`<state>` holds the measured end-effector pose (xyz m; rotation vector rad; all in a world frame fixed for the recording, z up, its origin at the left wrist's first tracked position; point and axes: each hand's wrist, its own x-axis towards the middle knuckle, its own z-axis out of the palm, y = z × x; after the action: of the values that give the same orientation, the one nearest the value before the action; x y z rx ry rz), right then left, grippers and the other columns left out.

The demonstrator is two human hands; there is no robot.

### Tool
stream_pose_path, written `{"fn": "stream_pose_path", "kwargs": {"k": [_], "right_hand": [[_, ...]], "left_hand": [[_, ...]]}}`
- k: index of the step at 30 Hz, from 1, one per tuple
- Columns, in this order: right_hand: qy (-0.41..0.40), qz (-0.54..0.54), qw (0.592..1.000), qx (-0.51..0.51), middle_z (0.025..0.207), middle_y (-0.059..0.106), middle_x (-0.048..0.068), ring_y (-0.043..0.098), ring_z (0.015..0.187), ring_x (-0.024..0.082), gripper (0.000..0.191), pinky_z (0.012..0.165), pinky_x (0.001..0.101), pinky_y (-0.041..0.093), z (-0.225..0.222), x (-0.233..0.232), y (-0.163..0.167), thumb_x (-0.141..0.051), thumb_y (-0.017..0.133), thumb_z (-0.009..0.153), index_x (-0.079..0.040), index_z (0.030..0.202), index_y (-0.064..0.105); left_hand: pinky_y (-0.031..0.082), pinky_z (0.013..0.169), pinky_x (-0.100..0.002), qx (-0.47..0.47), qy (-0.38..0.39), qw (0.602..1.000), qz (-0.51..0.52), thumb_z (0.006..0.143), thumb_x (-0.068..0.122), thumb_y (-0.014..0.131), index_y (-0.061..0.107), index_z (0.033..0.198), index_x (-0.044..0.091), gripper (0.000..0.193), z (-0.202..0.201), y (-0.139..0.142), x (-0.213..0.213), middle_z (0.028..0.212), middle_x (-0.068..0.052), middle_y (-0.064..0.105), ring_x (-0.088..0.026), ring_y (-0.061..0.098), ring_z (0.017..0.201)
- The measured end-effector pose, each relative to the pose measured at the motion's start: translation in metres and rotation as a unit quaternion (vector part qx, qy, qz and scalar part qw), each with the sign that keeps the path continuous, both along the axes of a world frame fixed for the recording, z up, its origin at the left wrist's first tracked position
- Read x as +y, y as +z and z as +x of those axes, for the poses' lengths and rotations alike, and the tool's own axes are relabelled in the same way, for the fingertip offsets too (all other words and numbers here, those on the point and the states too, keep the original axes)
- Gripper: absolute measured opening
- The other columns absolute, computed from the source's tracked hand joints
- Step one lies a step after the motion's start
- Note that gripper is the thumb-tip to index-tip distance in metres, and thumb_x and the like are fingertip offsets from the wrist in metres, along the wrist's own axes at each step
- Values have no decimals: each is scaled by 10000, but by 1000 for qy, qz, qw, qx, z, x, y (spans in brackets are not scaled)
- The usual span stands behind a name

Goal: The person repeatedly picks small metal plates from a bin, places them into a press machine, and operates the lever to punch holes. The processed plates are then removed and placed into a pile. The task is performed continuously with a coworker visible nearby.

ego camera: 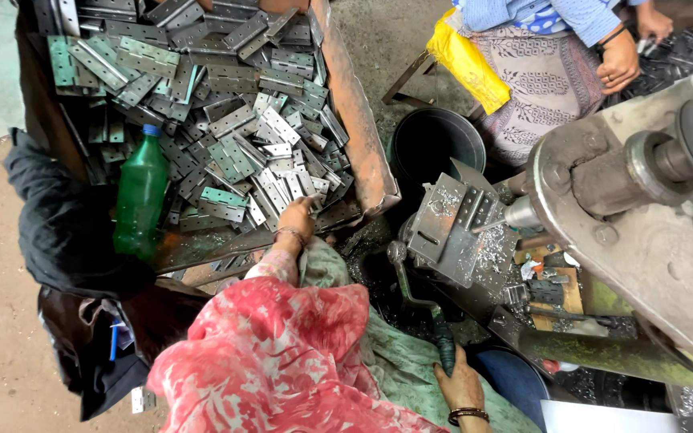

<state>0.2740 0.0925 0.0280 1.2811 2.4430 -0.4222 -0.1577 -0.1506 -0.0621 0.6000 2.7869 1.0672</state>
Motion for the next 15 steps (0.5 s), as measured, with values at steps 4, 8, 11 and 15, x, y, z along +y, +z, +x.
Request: {"fn": "stream_pose_path", "kwargs": {"k": [4, 8, 11, 15], "right_hand": [[-13, -3, 1000, 9, 995, 750, 240, 726, 988, 420, 711, 866, 511, 569, -5, 0, -2, -389, 735, 821, -215, 1449, 452], [1, 10, 1000, 16, 1010, 741, 239, 713, 989, 422, 722, 860, 510, 564, -8, -2, 4, -396, 741, 820, -203, 1451, 449], [-21, -12, 999, -22, 1017, 752, 216, 745, 971, 384, 758, 853, 479, 592, -15, -2, 8, -398, 722, 838, -188, 1493, 403], [-39, -29, 997, -65, 1036, 762, 193, 759, 968, 358, 777, 863, 466, 600, -19, -3, 14, -398, 697, 862, -204, 1536, 362]], "left_hand": [[532, 920, -487, 53, -85, 987, -128, 851, 40, 672, 610, 1370, 208, 549, -15, 7, 44, 1321, -107, 620, -328, 648, 1159], [496, 954, -505, -2, -126, 965, -231, 845, 88, 700, 566, 1391, 210, 575, -25, 14, 62, 1361, -123, 577, -322, 659, 1136], [496, 908, -516, 23, -96, 984, -151, 776, 52, 712, 591, 1313, 199, 570, -29, 15, 60, 1305, -119, 612, -332, 656, 1133], [543, 852, -483, 47, -27, 996, -65, 810, -4, 669, 544, 1455, 169, 680, -25, 11, 53, 1117, -191, 685, -383, 687, 1013]]}}
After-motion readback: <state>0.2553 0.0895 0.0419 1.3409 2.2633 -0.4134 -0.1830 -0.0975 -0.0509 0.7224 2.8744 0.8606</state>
